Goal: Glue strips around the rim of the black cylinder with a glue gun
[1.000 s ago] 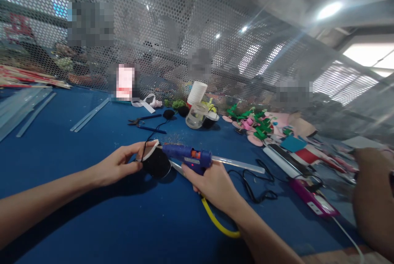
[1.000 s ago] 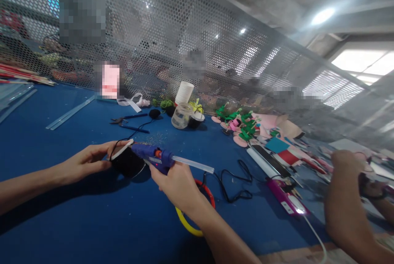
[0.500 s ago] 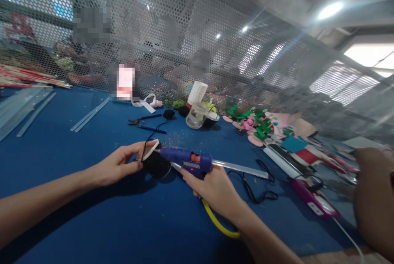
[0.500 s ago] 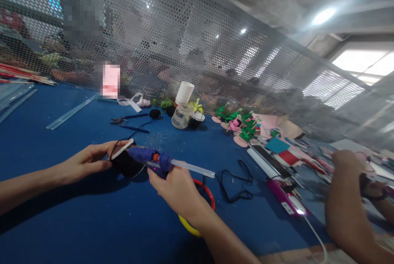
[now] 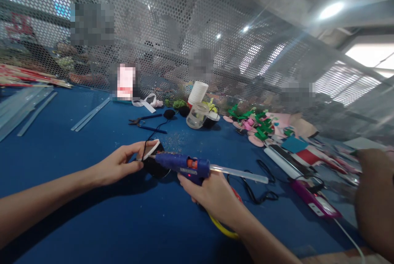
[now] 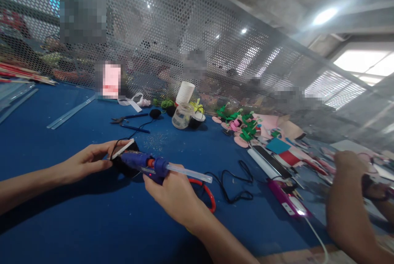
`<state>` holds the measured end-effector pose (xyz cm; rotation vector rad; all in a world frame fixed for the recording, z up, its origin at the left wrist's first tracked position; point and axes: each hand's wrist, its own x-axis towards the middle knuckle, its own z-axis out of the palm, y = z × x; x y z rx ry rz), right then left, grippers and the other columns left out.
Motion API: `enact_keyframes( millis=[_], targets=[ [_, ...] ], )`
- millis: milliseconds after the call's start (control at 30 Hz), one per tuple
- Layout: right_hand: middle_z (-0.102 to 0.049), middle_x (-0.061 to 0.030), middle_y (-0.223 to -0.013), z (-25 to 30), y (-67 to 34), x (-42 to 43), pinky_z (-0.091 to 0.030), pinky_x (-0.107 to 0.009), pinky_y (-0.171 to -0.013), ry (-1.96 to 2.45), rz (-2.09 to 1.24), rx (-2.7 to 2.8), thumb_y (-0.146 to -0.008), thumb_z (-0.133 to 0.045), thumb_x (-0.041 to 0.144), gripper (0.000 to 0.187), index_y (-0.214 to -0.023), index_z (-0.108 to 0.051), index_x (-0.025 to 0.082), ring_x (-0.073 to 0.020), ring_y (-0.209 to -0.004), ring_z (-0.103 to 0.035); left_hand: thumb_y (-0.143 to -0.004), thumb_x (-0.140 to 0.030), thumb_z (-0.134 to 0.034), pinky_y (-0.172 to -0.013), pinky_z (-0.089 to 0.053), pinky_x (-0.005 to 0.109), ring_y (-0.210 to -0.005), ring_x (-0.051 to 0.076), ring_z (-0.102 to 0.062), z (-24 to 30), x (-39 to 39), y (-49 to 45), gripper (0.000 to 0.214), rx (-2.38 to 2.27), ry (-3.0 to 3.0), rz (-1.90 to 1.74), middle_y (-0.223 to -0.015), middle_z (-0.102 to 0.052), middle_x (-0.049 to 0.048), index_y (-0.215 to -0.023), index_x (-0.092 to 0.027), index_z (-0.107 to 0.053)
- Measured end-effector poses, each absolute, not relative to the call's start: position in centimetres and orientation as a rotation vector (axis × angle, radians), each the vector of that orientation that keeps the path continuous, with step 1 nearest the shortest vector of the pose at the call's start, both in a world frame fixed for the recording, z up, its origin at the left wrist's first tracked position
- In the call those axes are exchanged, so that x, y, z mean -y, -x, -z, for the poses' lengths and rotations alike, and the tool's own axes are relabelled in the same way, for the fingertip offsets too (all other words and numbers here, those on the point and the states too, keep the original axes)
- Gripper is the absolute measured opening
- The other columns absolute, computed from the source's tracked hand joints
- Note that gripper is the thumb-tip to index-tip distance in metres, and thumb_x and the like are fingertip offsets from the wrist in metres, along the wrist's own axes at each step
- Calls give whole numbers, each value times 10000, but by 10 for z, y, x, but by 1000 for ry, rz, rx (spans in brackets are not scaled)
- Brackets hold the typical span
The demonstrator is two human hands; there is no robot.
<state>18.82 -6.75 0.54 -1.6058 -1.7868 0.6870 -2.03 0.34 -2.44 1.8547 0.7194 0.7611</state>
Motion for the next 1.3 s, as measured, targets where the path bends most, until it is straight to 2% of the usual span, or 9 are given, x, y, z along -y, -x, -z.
enact_keyframes(
  millis=[167, 367, 633, 933, 1167, 1300],
  targets=[
    [-485, 34, -420, -6, -194, 63, -384, -191, -353, 1646, -794, 1715, -702, -505, 283, 160, -593, -515, 166, -92, -346, -464, -753, -261, -520, -1007, -262, 382, -1235, 288, -327, 24, -3, 21, 137, -695, -1847, -755, -1342, -399, 80, -658, -167, -493],
    [-420, 59, -336, -9, -197, 54, -362, -188, -321, 1626, -829, 1648, -689, -510, 308, 199, -541, -495, 174, -87, -291, -425, -748, -281, -529, -992, -282, 383, -1231, 286, -332, 24, -2, 19, 155, -703, -1831, -757, -1330, -415, 85, -655, -170, -474],
    [-426, 62, -340, -5, -199, 48, -373, -180, -323, 1634, -806, 1645, -698, -511, 305, 188, -570, -503, 168, -80, -297, -426, -772, -311, -516, -981, -284, 390, -1214, 300, -345, 26, -4, 19, 193, -659, -1834, -777, -1291, -454, 95, -655, -170, -454],
    [-419, 57, -330, -3, -201, 43, -378, -187, -347, 1635, -784, 1648, -697, -513, 308, 248, -498, -444, 177, -74, -298, -416, -773, -285, -507, -966, -297, 410, -1196, 316, -364, 26, -4, 20, 164, -672, -1838, -762, -1303, -437, 103, -668, -164, -471],
    [-430, 57, -350, -2, -200, 47, -375, -180, -332, 1608, -784, 1668, -705, -503, 292, 185, -563, -493, 173, -83, -303, -437, -755, -282, -526, -987, -260, 422, -1247, 308, -292, 22, -3, 19, 187, -665, -1831, -731, -1294, -444, 115, -639, -172, -427],
    [-426, 57, -347, -5, -197, 51, -372, -182, -337, 1584, -790, 1698, -700, -503, 284, 201, -528, -472, 183, -77, -295, -421, -743, -275, -532, -992, -247, 425, -1250, 300, -289, 19, -3, 19, 174, -665, -1847, -715, -1262, -480, 106, -645, -175, -428]
  ],
)
